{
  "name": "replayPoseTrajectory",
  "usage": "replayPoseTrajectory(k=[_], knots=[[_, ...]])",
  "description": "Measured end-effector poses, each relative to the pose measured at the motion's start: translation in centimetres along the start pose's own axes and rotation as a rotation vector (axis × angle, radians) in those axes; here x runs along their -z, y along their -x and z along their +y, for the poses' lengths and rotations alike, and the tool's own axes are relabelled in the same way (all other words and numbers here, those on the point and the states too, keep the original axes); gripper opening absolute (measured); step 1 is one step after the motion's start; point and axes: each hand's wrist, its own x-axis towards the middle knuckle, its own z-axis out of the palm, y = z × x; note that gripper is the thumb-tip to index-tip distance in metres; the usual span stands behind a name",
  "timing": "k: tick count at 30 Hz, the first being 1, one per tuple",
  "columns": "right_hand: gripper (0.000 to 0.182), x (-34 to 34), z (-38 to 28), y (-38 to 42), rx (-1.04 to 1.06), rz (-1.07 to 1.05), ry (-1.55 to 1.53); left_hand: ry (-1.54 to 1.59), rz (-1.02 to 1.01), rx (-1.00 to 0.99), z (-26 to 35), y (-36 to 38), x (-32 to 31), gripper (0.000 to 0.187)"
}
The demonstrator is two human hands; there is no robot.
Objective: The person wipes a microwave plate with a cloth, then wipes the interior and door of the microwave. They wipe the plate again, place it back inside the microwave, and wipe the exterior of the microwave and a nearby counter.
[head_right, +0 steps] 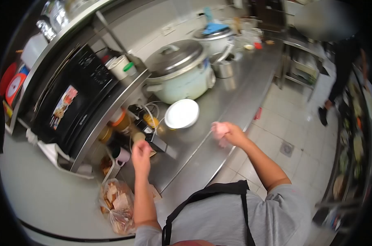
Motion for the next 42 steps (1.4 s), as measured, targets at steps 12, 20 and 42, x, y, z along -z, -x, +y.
replayPoseTrajectory(k=[12, 20, 42], knots=[[0.053, 6.6, 12.3, -12.1, 0.394, 0.163, 0.859, -1.474, 0.783, -0.014, 3.9, -25.7, -2.0, 0.091], [0.049, 6.9, 11.8, -12.2, 0.446, 0.194, 0.811, -1.8, 0.81, 0.051, 1.6, -28.9, -1.8, 0.1], [0.055, 6.2, 11.8, -12.3, 0.382, 0.107, 0.902, -1.401, 0.876, -0.26, 13.2, -3.5, 4.1, 0.067]])
